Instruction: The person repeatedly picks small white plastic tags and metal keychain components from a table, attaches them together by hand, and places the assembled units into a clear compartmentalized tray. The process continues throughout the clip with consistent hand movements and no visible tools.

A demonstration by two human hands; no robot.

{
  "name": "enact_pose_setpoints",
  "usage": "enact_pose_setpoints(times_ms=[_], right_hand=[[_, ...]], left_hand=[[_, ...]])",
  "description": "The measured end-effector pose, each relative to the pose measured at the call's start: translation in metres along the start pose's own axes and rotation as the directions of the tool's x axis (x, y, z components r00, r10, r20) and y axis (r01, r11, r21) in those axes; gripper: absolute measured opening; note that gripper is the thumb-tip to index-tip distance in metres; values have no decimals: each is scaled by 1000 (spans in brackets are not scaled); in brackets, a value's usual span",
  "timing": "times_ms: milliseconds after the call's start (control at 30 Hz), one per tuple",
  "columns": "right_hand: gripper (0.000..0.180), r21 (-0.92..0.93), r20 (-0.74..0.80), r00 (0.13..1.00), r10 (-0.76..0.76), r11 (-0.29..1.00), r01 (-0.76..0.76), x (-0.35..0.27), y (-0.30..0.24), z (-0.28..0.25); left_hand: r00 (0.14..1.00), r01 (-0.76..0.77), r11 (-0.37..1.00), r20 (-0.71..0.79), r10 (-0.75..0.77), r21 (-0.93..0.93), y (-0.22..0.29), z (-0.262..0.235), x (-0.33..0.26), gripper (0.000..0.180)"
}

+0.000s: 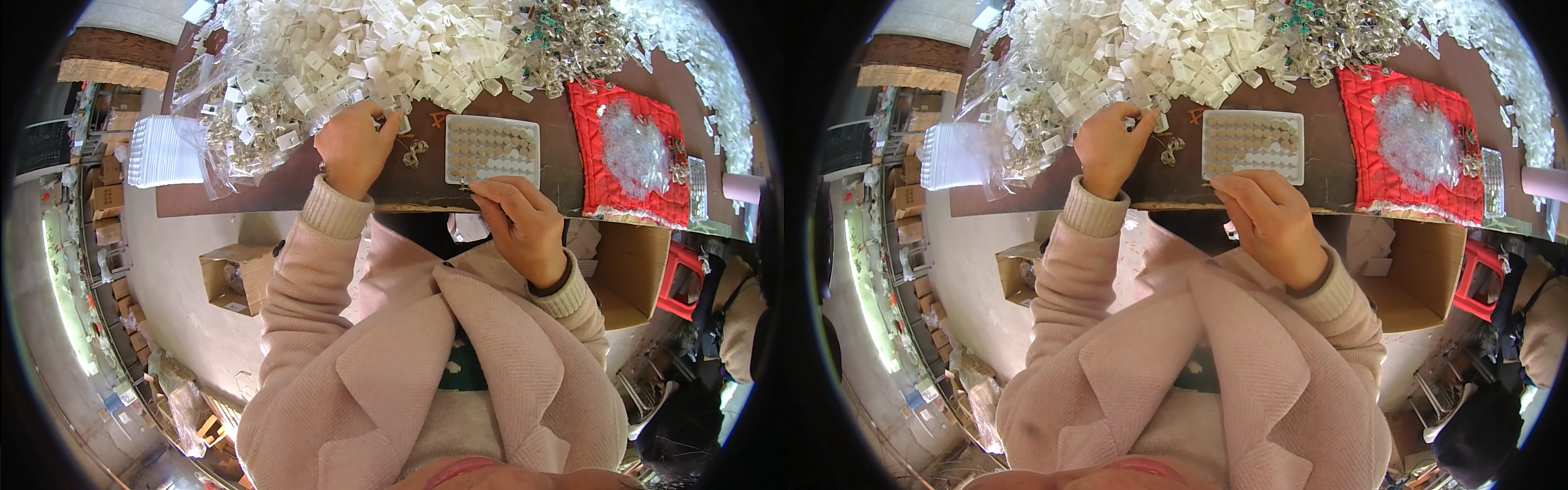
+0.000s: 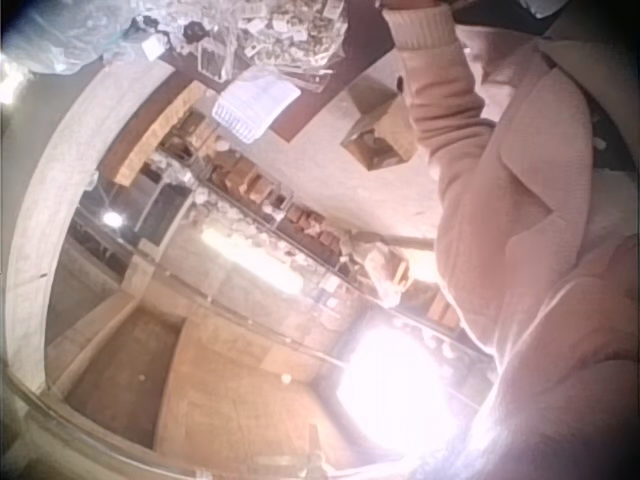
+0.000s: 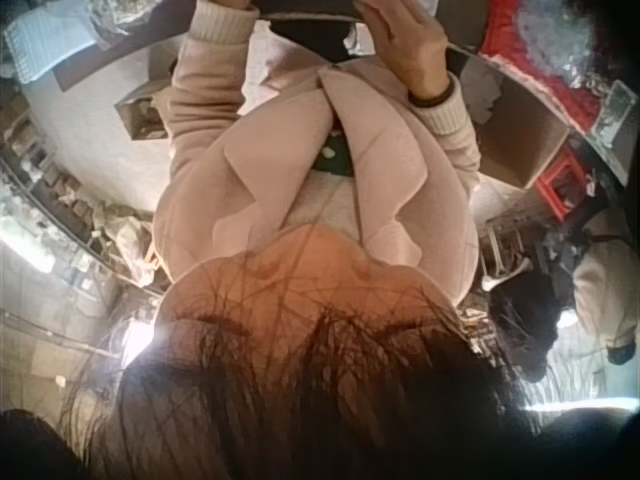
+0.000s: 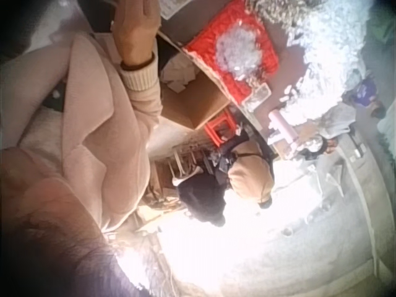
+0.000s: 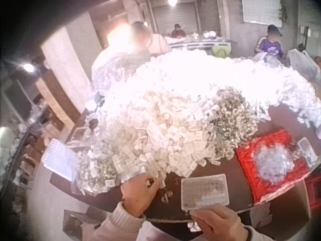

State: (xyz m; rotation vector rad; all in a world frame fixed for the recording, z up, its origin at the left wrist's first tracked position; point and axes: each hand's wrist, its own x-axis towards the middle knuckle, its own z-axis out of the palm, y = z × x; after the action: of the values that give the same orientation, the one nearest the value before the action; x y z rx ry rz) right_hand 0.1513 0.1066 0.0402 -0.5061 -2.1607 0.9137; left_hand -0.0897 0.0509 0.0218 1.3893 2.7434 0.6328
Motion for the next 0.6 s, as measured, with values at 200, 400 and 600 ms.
enact_pose_setpoints(times_ms=[200, 400, 600], right_hand=[[22, 88, -73, 995, 71, 994, -64, 3, -1, -2], [18, 383, -90, 960, 266, 899, -213, 11, -10, 0], [20, 431, -76, 958, 275, 876, -217, 12, -24, 7]], left_hand=[[996, 67, 939, -37, -85, -337, -17, -13, -2, 26], [971, 217, 384, 156, -184, -897, 9, -29, -41, 16], [985, 153, 19, 154, 74, -988, 34, -11, -87, 26]])
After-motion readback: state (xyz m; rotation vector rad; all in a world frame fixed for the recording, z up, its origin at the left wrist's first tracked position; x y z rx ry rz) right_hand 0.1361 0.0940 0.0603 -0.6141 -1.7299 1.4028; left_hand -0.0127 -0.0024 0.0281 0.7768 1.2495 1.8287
